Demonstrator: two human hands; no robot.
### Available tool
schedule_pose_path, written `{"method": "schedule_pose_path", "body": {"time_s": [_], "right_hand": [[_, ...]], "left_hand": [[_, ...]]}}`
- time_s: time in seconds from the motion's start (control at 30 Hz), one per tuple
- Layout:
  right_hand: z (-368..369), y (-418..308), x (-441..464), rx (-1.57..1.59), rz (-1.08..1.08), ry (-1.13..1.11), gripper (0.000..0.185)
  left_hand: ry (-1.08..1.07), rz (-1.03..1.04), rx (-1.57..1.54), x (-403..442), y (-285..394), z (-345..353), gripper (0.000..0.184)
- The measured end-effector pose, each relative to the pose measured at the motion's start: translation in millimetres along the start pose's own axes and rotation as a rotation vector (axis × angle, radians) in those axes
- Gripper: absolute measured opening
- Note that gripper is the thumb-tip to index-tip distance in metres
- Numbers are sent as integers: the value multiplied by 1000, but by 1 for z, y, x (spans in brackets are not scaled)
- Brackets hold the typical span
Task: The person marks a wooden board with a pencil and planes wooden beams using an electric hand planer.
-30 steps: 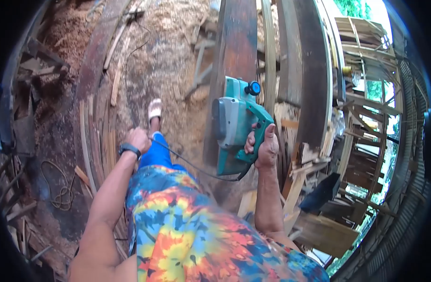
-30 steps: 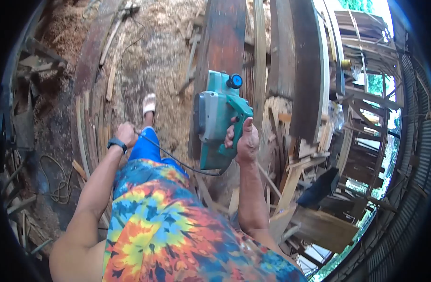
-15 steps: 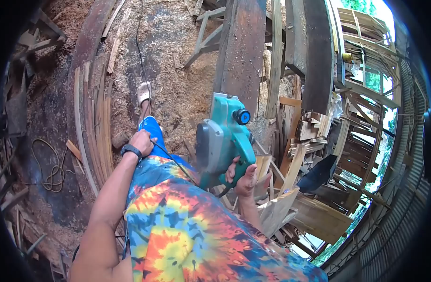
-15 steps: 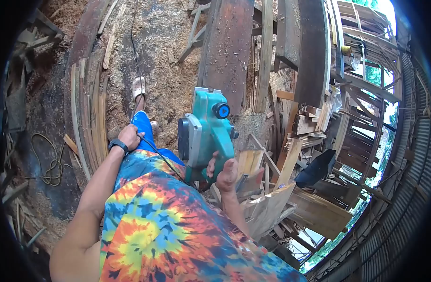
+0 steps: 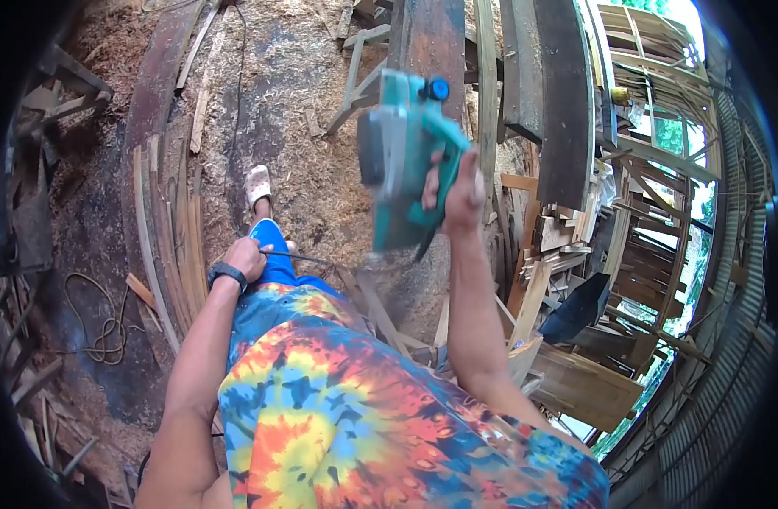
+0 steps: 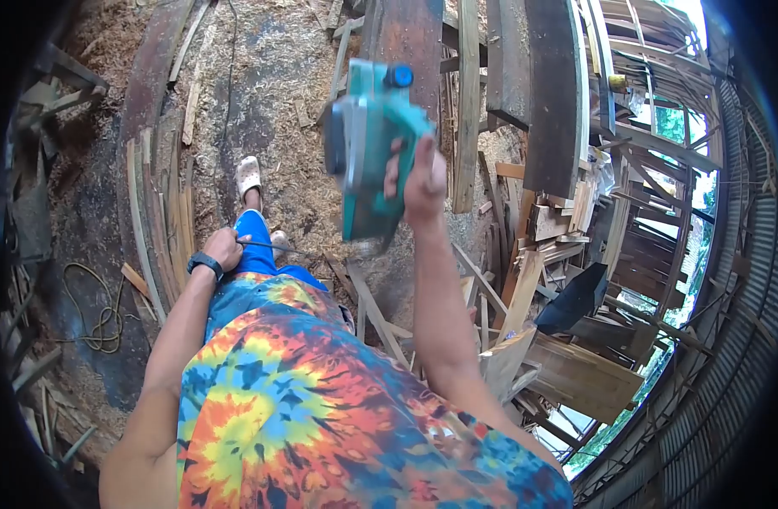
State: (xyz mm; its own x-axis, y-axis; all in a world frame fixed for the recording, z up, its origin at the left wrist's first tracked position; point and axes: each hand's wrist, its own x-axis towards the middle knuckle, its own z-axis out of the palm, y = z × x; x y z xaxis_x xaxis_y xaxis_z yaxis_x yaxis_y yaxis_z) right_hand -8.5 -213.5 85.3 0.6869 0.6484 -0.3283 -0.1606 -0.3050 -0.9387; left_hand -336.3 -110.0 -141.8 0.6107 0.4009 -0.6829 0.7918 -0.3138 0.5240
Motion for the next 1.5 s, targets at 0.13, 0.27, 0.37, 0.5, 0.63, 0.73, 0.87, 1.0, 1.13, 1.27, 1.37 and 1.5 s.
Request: {"method": "schedule_pose_path", "body": {"time_s": [0.13,0.27,0.37,0.5,0.63,0.73,0.87,1.0,1.13,1.27,1.37,1.5], "right_hand": [[13,-42,129,15,-13,-66,68],[11,-63,229,45,-130,-203,66],[16,-57,219,112,-123,-158,65],[14,-32,135,103,-117,-105,64],[0,12,2,90,-35,-71,65],[-12,46,-106,72,-30,-48,67],[-24,84,-210,37,86,24,78],[-24,88,-229,46,103,42,80],[-23,79,-196,37,49,46,76],[-10,52,-129,46,11,70,72],[-4,35,-60,22,-36,32,67],[17,-8,51,68,-55,10,62]], "left_hand": [[129,28,-124,0,4,-18,45],[212,86,-369,-12,32,-47,42],[202,45,-365,-14,39,-49,42],[131,-27,-245,-19,25,-21,43],[18,-35,-55,-34,-2,32,37],[-22,-30,41,-53,-6,56,34],[3,-26,44,-49,-6,63,38],[-54,13,97,-42,7,56,40],[-93,-1,69,-37,14,47,34],[-25,-30,46,-35,8,40,28],[31,0,40,-32,-6,38,33],[62,4,-51,-37,2,12,36]]}}
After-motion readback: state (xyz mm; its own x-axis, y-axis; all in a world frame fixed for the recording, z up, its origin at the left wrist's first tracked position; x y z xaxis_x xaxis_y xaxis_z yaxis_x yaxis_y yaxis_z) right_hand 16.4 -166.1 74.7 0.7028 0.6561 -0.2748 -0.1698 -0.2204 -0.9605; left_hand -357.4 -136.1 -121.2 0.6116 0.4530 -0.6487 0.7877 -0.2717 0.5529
